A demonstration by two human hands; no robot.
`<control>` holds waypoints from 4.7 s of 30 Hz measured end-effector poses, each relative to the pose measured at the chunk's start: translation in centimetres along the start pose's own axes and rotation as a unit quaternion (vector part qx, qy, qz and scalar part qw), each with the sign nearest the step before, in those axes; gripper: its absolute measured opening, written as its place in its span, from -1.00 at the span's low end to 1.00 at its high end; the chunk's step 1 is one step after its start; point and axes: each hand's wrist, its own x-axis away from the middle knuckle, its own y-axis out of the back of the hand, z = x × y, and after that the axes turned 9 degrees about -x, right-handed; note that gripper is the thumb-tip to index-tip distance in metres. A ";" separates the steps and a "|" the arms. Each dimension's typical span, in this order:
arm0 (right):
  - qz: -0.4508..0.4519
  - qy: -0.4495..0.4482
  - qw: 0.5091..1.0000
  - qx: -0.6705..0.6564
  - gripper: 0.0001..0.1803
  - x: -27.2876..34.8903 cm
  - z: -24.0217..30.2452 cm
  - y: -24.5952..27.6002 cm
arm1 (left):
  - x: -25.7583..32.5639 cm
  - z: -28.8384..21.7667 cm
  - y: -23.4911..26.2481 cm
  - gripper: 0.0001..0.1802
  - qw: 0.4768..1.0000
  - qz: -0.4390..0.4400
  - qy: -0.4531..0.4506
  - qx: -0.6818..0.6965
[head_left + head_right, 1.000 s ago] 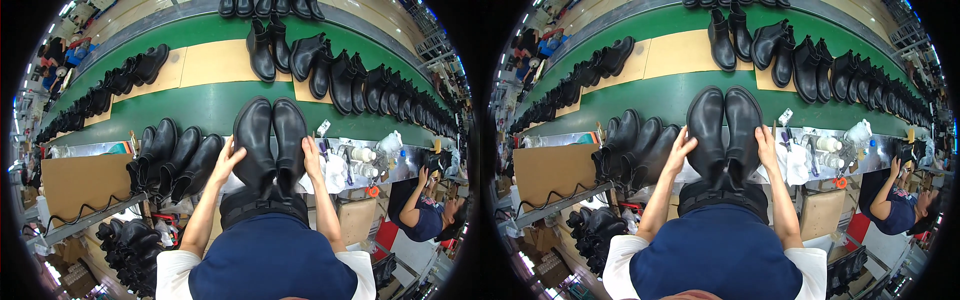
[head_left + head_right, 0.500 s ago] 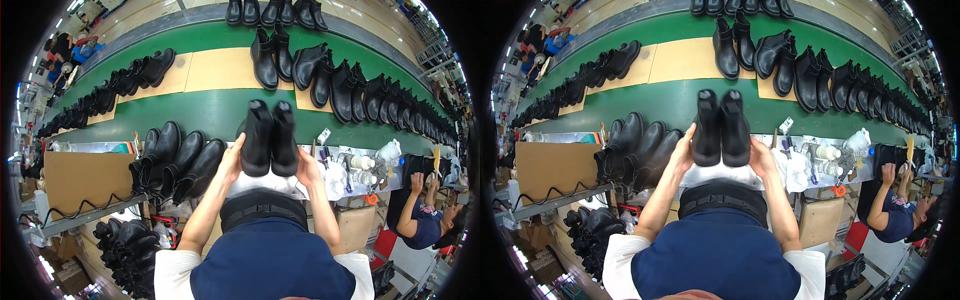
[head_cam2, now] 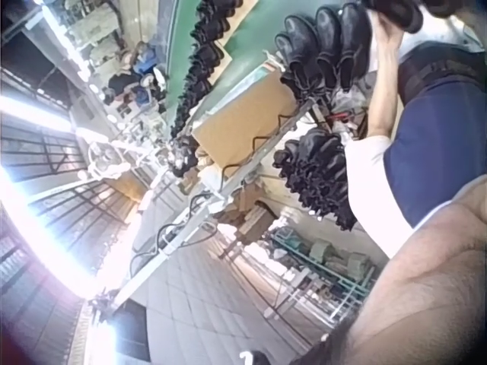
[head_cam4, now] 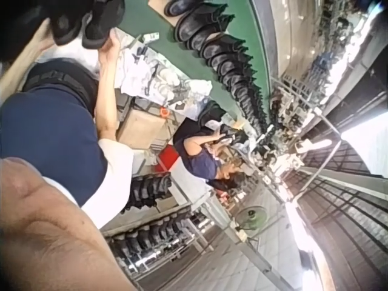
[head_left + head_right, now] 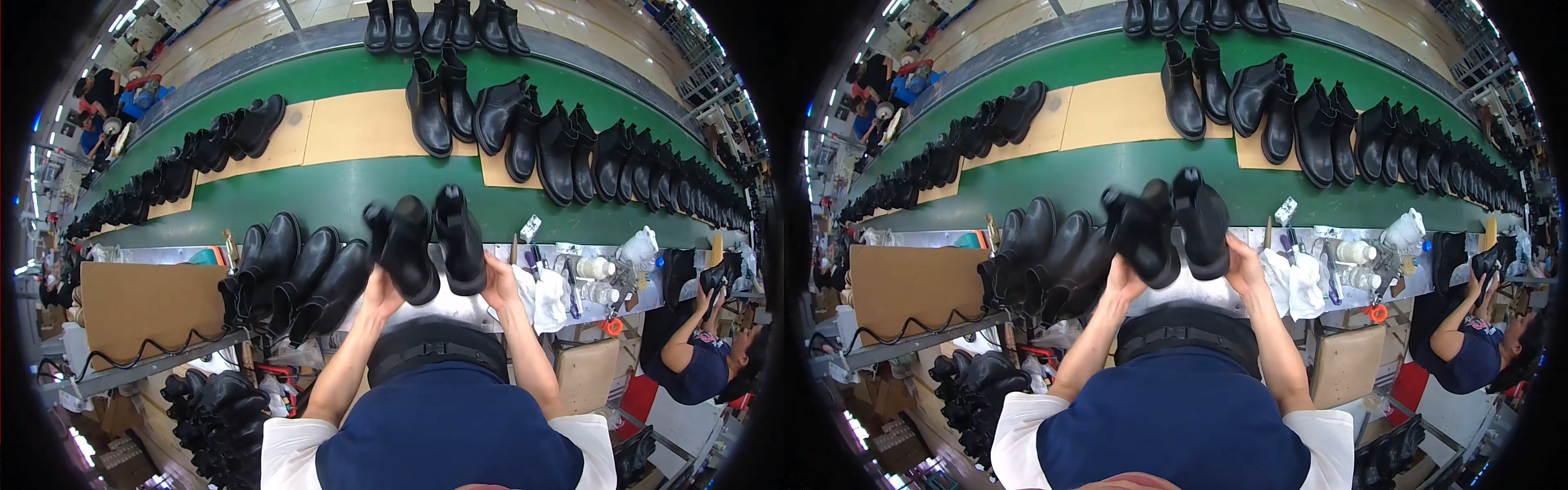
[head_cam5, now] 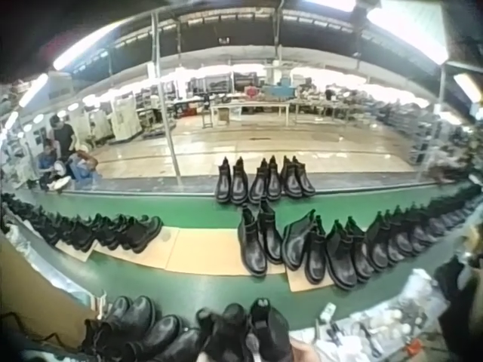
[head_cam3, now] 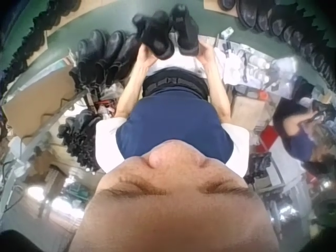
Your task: Inspecting and cleaning black boots on a conveyor belt in a shoe factory.
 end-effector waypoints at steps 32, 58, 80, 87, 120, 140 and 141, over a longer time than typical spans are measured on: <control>0.043 0.100 0.940 0.324 -0.68 -0.2 -6.4 -9.7 | 2.3 -4.1 -4.5 -0.21 0.868 -0.050 -0.156 -0.469; -0.046 0.170 0.810 0.559 -0.24 3.8 -5.4 -12.5 | 0.9 -3.2 -3.8 -0.18 0.948 0.161 -0.040 -0.272; -0.109 0.213 0.719 0.652 -0.72 3.3 -1.2 -11.2 | 0.3 -0.5 -7.0 -0.30 0.963 0.145 0.007 -0.228; -0.137 0.220 0.724 0.639 -0.69 2.3 0.4 -11.3 | -1.0 0.0 -5.5 -0.24 0.958 0.171 0.008 -0.228; -0.585 0.308 0.607 0.441 -0.53 20.9 24.1 19.6 | -0.2 -0.5 -12.7 -0.28 0.872 0.033 -0.075 -0.483; -0.155 0.409 0.642 0.630 -0.56 13.0 16.4 8.1 | -0.6 2.1 -13.1 -0.63 0.887 -0.072 -0.068 -0.451; -0.038 0.407 0.594 0.693 -0.52 11.7 12.2 1.9 | -0.6 2.0 -12.9 -0.65 0.885 -0.081 -0.064 -0.453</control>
